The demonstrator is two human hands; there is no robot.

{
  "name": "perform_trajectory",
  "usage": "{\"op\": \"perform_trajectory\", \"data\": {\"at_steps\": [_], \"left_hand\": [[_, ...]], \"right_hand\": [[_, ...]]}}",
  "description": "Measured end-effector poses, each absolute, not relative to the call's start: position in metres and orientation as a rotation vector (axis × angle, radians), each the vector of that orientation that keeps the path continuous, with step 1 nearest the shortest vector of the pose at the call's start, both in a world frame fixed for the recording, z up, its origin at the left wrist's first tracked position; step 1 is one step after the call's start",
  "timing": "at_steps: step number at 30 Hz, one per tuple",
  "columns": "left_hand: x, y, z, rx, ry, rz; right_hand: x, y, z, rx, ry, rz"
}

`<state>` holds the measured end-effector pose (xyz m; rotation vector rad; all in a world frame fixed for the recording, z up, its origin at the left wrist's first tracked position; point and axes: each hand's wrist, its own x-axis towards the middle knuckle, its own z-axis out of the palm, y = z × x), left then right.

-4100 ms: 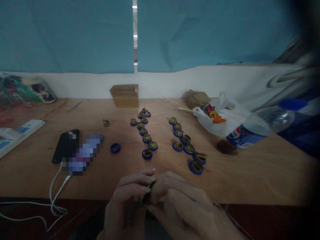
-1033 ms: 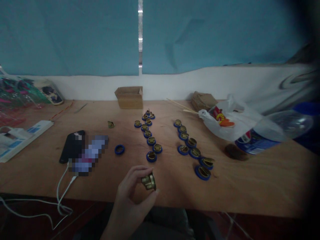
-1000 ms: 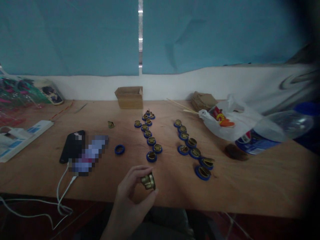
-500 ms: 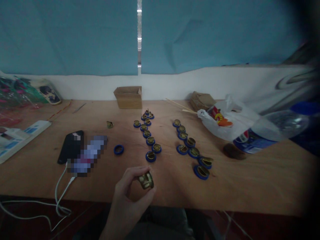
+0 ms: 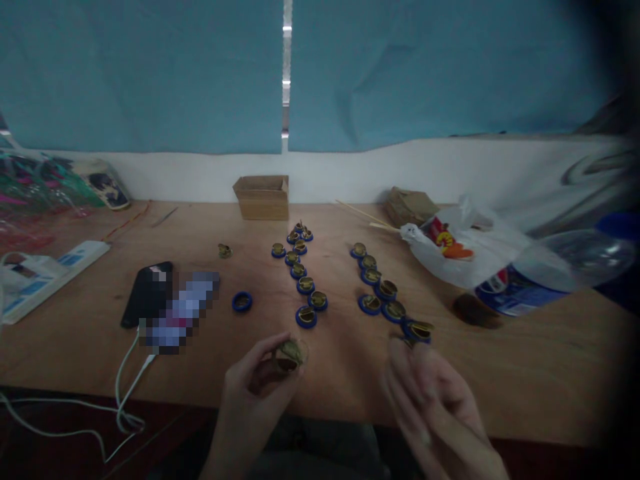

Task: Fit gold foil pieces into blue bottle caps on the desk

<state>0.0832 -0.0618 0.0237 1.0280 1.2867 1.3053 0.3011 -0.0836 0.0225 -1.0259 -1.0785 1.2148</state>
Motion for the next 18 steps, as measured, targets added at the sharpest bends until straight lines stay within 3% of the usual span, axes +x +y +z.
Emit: {"op": "perform_trajectory", "data": {"at_steps": [6,11,18], "left_hand": [[0.085,-0.058,0.025,1.037,1.411,1.345],[0.067,-0.054,0.019,1.104,1.473,1.376],[0.026,-0.052,0.008,1.029,1.546,1.513]], "right_hand": [[0.272,-0.046,0.024,-1.356,-1.255,1.055],[0.260,-0.040,0.022,-1.331,-1.643,0.788],[0.233,-0.010,0.065,-1.316,-2.379,0.667]]}}
